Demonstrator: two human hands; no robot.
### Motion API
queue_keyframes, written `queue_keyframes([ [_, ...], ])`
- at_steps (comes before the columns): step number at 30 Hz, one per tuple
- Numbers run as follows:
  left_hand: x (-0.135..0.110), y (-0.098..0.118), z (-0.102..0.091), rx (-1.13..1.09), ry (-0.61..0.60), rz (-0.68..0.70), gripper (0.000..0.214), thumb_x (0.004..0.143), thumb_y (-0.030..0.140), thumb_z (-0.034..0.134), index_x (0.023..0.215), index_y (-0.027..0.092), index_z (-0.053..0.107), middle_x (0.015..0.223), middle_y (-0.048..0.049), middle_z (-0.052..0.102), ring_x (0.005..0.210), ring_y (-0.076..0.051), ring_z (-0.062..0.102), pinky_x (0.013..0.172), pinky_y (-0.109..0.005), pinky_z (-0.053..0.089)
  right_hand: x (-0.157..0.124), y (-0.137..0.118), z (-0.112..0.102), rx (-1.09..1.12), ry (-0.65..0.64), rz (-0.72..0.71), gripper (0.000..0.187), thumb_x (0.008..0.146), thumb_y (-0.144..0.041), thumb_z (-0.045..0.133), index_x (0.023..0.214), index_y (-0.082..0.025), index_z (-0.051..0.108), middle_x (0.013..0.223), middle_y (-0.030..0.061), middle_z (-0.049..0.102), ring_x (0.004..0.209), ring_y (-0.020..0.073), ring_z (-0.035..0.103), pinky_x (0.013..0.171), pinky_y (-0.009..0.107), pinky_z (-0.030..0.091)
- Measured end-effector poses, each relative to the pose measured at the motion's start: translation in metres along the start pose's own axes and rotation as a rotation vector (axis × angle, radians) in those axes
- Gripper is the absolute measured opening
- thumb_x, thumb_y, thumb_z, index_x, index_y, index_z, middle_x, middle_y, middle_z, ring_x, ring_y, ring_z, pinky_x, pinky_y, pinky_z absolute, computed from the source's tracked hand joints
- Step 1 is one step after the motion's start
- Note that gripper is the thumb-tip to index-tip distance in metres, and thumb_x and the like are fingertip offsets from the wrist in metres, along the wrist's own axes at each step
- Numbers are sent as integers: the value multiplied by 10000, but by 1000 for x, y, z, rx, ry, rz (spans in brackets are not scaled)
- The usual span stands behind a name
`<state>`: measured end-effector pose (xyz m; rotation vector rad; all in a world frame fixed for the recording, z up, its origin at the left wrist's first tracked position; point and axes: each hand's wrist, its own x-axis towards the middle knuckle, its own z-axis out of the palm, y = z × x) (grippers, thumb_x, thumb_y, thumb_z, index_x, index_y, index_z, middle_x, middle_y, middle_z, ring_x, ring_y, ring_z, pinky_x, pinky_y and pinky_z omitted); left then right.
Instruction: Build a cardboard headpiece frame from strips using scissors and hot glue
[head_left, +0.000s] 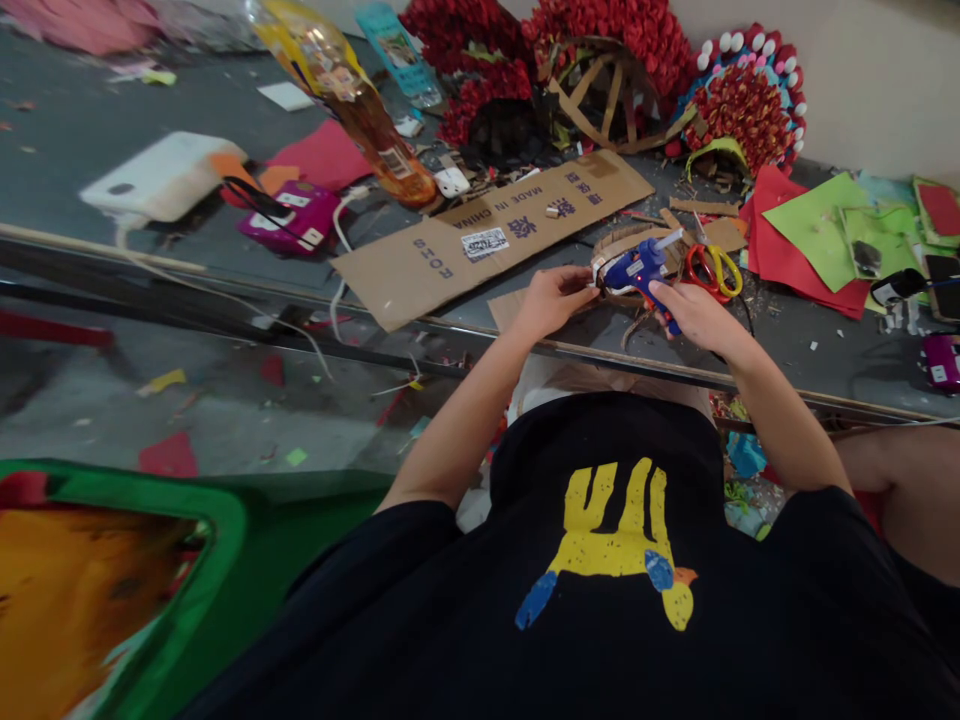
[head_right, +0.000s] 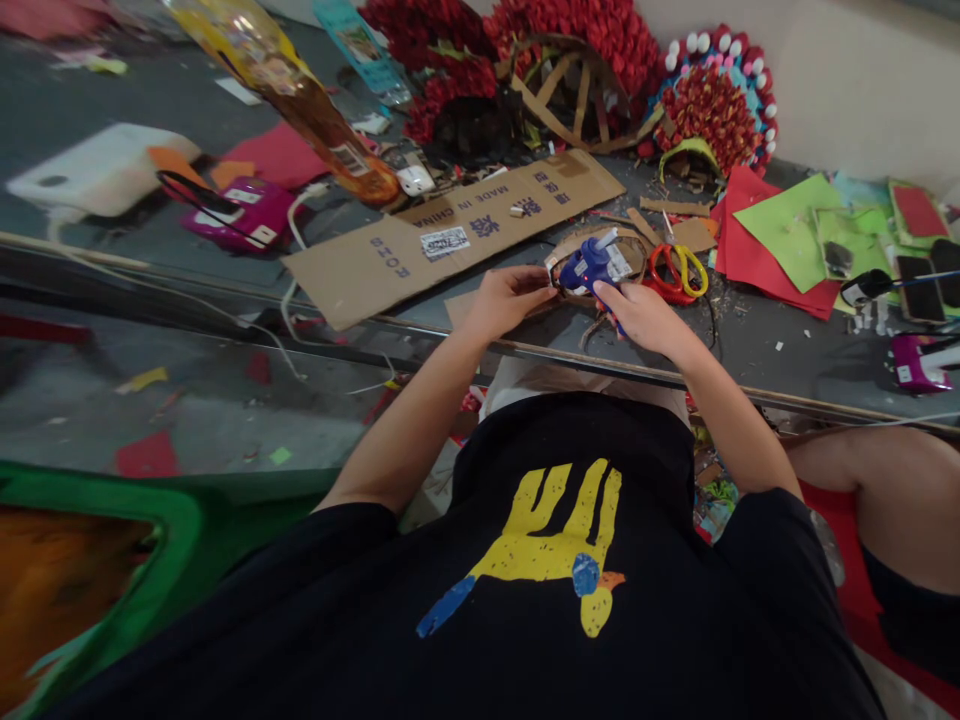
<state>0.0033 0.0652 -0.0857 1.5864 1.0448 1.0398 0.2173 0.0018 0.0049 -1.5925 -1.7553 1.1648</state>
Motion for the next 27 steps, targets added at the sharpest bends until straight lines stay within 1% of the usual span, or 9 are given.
queue_keyframes([
  [5, 0, -1, -1, 15, -8, 4, 377, 710, 341, 689, 1023, 132, 694, 987, -81, 714, 899, -197, 654, 888, -351, 514, 0, 2, -1, -31, 8, -3, 410, 930, -495, 425, 683, -183, 526, 550, -40, 509, 447, 66, 503, 500, 206, 397],
  [11, 0, 0, 0, 23, 12, 16, 381, 701, 358, 699, 1001, 123, 701, 960, -80, 722, 882, -201, 655, 872, -353, 513, 0, 2, -1, -1, 17, 0, 421, 920, -534, 424, 707, -187, 529, 574, -36, 507, 452, 66, 482, 481, 206, 380],
  [16, 0, 2, 0, 9, -2, 3, 397, 698, 375, 705, 1008, 128, 701, 976, -75, 724, 901, -201, 654, 880, -351, 514, 1, 2, -1, -3, 14, 15, 424, 919, -529, 433, 684, -185, 515, 555, -38, 504, 444, 63, 481, 474, 199, 384],
  [21, 0, 1, 0, -2, 7, 2, 403, 692, 364, 709, 1016, 124, 702, 994, -83, 722, 914, -207, 654, 896, -365, 514, 1, 1, -1, 0, 24, 28, 391, 926, -503, 434, 709, -189, 523, 576, -35, 515, 437, 67, 494, 467, 204, 389],
  [27, 0, 2, 0, 9, 14, 3, 396, 689, 368, 711, 1003, 127, 706, 981, -80, 725, 912, -210, 656, 892, -362, 519, 0, -2, -1, 19, 13, 23, 410, 917, -526, 440, 690, -192, 514, 558, -39, 494, 437, 64, 473, 454, 199, 381],
])
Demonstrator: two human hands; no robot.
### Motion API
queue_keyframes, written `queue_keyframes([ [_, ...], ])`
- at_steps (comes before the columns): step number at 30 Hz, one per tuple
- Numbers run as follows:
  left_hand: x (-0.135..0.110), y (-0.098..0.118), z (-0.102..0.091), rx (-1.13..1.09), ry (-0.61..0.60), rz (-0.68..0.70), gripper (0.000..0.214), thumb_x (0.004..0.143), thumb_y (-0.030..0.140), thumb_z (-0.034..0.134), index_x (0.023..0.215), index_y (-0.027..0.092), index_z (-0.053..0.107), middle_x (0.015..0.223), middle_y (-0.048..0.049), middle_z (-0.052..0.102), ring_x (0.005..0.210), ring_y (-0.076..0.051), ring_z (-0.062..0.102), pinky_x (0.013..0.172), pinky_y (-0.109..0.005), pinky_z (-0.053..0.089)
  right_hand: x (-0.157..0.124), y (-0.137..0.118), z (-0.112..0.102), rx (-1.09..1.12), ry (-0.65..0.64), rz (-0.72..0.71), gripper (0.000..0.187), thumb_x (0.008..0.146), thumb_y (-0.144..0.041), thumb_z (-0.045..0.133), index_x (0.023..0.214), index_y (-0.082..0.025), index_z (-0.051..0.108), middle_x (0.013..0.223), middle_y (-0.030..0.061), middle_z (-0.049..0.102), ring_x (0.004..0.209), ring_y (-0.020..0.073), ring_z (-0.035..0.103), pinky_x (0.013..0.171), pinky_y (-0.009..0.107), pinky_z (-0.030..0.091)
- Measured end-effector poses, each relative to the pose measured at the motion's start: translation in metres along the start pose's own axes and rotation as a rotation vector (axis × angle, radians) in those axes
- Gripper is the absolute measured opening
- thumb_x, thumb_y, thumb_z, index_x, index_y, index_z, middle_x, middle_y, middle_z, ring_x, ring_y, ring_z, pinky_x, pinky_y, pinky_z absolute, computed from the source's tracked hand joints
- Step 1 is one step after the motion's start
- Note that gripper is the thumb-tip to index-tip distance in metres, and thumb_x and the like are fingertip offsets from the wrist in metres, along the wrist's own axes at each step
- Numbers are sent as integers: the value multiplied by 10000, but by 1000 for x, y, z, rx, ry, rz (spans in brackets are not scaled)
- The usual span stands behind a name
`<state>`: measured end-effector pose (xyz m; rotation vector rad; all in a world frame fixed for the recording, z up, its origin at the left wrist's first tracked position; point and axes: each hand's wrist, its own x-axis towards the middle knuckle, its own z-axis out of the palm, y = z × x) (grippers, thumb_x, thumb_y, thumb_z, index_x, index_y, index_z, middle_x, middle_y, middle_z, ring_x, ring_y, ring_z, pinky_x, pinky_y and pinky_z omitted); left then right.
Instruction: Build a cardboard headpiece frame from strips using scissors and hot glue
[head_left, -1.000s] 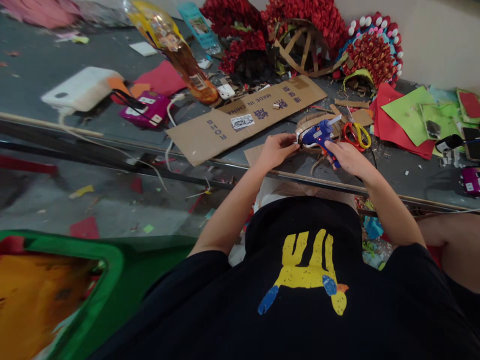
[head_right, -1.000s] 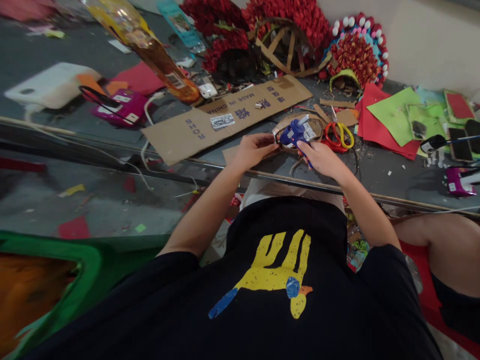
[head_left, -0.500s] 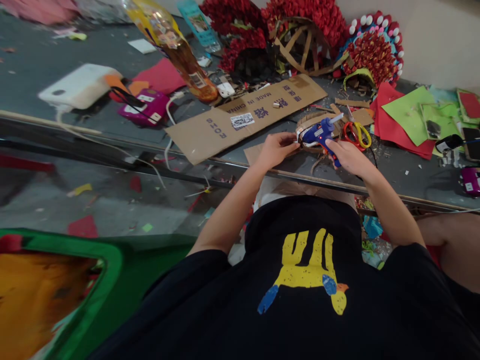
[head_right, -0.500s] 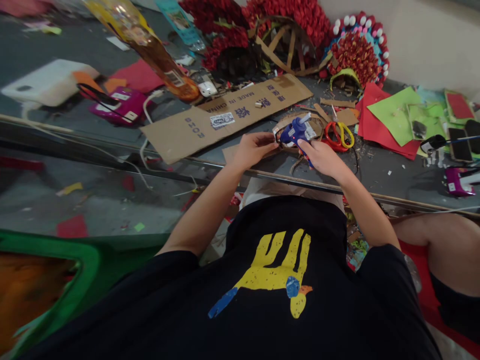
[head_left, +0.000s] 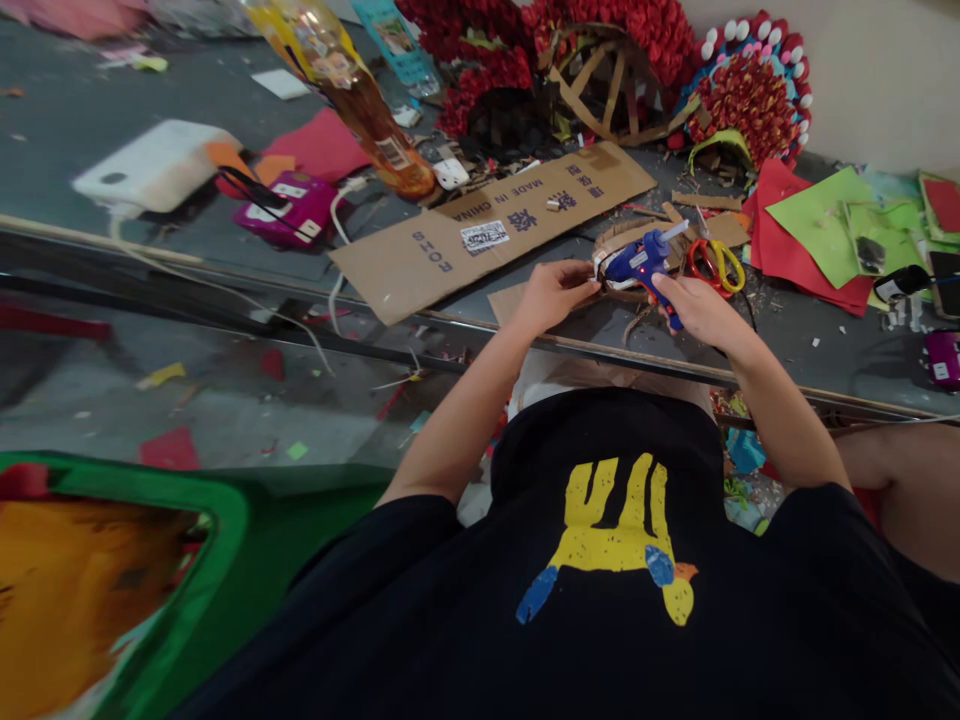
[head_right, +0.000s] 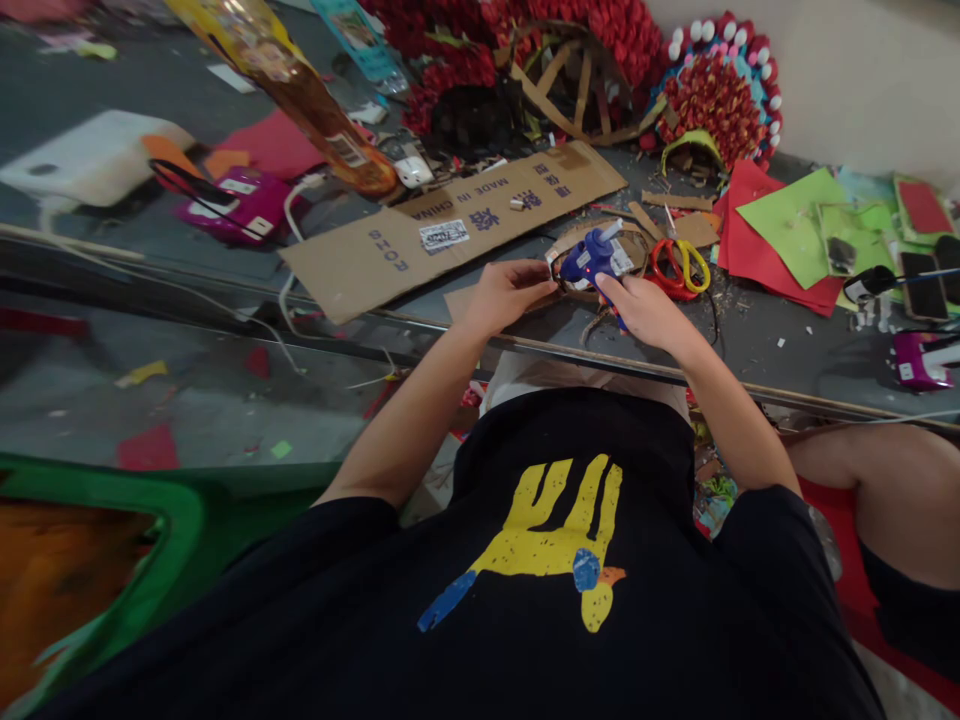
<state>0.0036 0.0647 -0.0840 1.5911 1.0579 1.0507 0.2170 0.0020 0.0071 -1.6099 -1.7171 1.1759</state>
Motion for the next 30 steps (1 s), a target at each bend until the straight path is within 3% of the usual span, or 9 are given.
queue_keyframes([
  [30, 0, -3, 1, -25, 1, -5, 356, 700, 324, 705, 1004, 140, 703, 992, -70, 715, 936, -209, 652, 914, -375, 512, -3, -2, -1, -64, 9, 5, 414, 923, -520, 425, 697, -188, 526, 585, -25, 514, 446, 70, 483, 463, 203, 384],
])
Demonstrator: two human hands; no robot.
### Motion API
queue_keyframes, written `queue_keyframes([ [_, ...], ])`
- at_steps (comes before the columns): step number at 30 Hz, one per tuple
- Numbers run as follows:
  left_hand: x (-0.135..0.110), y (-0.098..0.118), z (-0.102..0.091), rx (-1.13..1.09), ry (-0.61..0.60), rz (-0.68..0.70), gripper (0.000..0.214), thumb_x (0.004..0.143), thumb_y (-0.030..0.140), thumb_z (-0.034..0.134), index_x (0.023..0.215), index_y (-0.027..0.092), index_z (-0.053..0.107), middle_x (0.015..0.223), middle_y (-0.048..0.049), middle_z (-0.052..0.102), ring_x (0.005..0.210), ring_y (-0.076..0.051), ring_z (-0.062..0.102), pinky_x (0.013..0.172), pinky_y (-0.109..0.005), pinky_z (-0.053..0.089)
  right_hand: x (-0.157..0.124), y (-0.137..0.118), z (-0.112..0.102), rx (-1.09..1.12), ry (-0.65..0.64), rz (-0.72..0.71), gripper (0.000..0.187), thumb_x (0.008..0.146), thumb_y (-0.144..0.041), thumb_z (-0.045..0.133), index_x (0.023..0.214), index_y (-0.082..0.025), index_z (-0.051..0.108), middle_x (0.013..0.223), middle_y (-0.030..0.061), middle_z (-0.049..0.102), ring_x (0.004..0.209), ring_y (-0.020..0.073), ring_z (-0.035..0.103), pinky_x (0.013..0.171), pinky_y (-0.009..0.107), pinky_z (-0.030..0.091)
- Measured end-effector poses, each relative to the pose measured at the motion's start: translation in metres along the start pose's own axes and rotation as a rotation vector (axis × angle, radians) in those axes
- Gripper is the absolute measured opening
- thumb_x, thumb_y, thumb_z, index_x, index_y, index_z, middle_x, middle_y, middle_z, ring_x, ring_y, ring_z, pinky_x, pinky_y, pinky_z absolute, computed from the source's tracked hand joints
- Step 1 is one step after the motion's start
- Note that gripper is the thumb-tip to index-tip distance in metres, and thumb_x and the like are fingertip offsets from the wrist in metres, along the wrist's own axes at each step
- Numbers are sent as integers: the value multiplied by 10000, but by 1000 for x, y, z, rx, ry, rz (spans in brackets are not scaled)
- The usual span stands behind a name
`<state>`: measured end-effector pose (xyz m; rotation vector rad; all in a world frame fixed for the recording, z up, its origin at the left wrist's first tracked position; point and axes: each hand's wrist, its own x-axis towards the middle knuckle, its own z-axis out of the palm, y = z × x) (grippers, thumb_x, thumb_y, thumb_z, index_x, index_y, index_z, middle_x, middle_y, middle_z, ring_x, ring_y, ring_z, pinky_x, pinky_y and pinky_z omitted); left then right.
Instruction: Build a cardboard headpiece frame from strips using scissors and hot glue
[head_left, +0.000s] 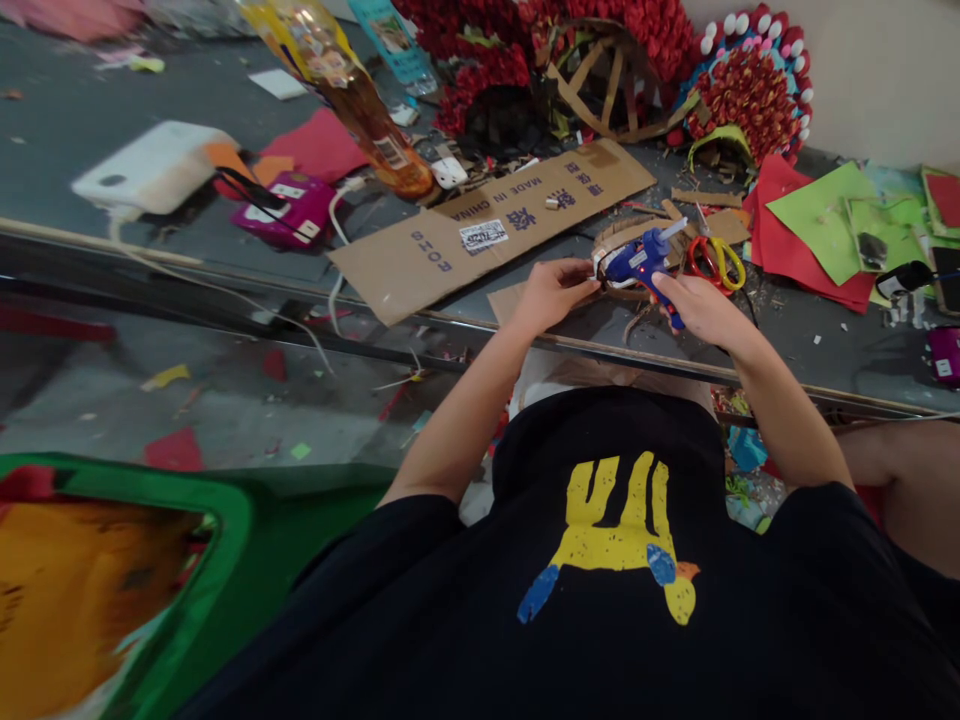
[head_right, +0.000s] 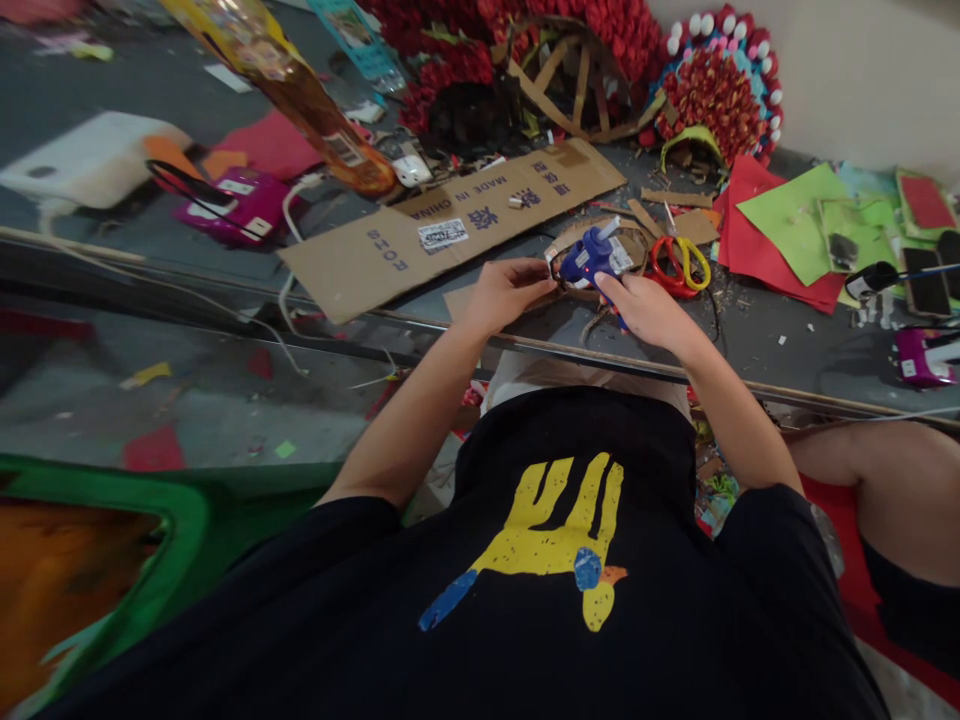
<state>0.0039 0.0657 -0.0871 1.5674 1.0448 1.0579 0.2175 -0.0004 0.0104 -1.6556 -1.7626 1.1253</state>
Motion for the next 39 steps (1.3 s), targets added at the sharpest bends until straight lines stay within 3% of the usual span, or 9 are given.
queue_keyframes([
  [39, -2, 8, 1, -11, -1, -33, 378, 698, 335, 701, 1012, 125, 693, 996, -71, 719, 943, -207, 657, 919, -371, 523, -1, -5, 1, -99, 3, -13, 404, 937, -484, 404, 697, -182, 526, 573, -35, 505, 445, 71, 479, 508, 221, 357],
])
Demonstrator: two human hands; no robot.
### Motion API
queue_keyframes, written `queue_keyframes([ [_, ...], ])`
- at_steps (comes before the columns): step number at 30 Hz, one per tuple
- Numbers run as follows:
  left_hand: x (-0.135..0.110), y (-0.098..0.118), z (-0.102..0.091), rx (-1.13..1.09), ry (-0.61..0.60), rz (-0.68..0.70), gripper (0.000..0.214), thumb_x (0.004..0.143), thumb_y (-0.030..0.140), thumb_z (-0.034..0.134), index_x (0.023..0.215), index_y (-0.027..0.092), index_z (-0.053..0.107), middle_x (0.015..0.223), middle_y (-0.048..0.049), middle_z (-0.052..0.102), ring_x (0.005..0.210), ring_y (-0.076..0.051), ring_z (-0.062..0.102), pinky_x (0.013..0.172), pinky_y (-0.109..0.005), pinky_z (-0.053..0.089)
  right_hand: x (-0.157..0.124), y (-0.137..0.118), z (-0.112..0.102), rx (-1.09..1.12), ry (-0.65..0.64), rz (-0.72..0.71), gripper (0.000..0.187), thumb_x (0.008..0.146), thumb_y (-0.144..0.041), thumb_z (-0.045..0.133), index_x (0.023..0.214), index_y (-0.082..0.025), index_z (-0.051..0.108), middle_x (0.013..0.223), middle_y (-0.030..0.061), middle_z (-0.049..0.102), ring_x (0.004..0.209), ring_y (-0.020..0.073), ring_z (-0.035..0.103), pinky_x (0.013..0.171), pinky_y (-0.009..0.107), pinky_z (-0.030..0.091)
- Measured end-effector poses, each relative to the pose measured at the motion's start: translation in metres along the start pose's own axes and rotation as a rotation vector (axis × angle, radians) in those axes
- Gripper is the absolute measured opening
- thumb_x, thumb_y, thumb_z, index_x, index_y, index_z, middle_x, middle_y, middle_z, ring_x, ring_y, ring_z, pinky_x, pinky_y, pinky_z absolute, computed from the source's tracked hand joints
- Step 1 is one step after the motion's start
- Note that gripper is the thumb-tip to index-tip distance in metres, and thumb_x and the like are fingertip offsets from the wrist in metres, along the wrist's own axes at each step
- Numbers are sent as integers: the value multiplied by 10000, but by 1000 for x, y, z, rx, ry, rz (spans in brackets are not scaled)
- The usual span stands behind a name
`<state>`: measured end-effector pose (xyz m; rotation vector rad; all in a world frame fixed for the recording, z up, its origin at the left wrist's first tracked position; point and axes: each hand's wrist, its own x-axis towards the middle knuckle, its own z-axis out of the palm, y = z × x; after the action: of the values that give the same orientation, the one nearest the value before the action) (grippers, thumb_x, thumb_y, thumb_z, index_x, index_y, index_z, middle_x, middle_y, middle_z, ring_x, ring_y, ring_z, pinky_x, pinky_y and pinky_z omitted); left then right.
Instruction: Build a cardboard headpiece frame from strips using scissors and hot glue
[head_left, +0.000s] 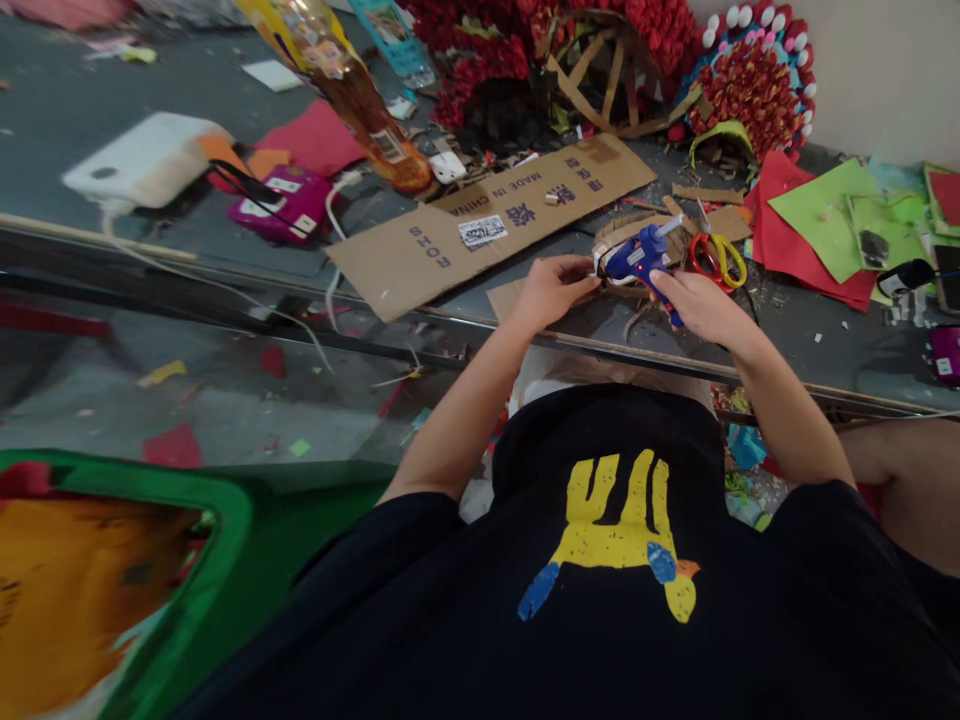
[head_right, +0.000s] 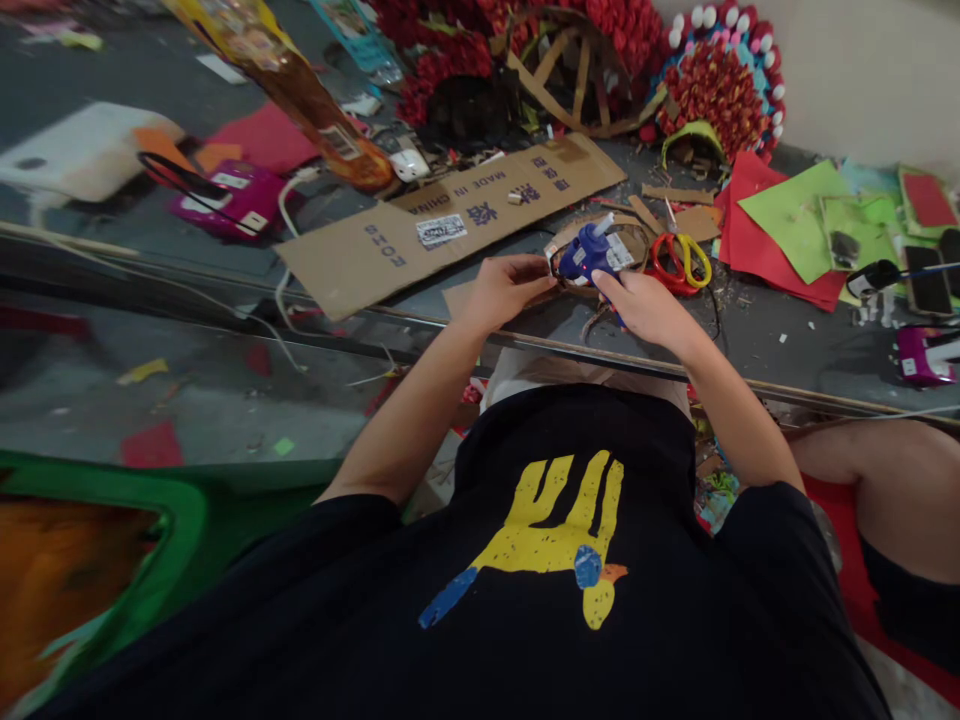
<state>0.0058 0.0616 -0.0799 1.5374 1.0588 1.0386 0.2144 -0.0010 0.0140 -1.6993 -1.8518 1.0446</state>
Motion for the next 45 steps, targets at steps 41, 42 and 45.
queue_keyframes([
  [41, 1, -2, -3, 108, 5, 60, 339, 726, 343, 686, 999, 141, 698, 986, -68, 723, 915, -197, 657, 884, -339, 521, -21, 41, -34, -76, 318, -92, 460, 879, -603, 408, 737, -202, 582, 602, -2, 540, 641, 162, 548, 656, 292, 442],
  [42, 0, 0, -3, 128, 7, 69, 334, 730, 350, 683, 993, 144, 700, 994, -68, 724, 923, -199, 656, 885, -335, 518, -23, 47, -38, -46, 358, -84, 464, 873, -617, 408, 741, -206, 578, 599, -5, 531, 624, 158, 539, 640, 290, 442],
  [45, -1, 4, -4, 190, 13, 87, 316, 739, 366, 676, 964, 145, 709, 1020, -73, 721, 938, -203, 654, 891, -323, 512, -27, 63, -50, 1, 479, -26, 492, 873, -643, 362, 739, -215, 563, 594, -2, 518, 575, 154, 521, 598, 293, 437],
])
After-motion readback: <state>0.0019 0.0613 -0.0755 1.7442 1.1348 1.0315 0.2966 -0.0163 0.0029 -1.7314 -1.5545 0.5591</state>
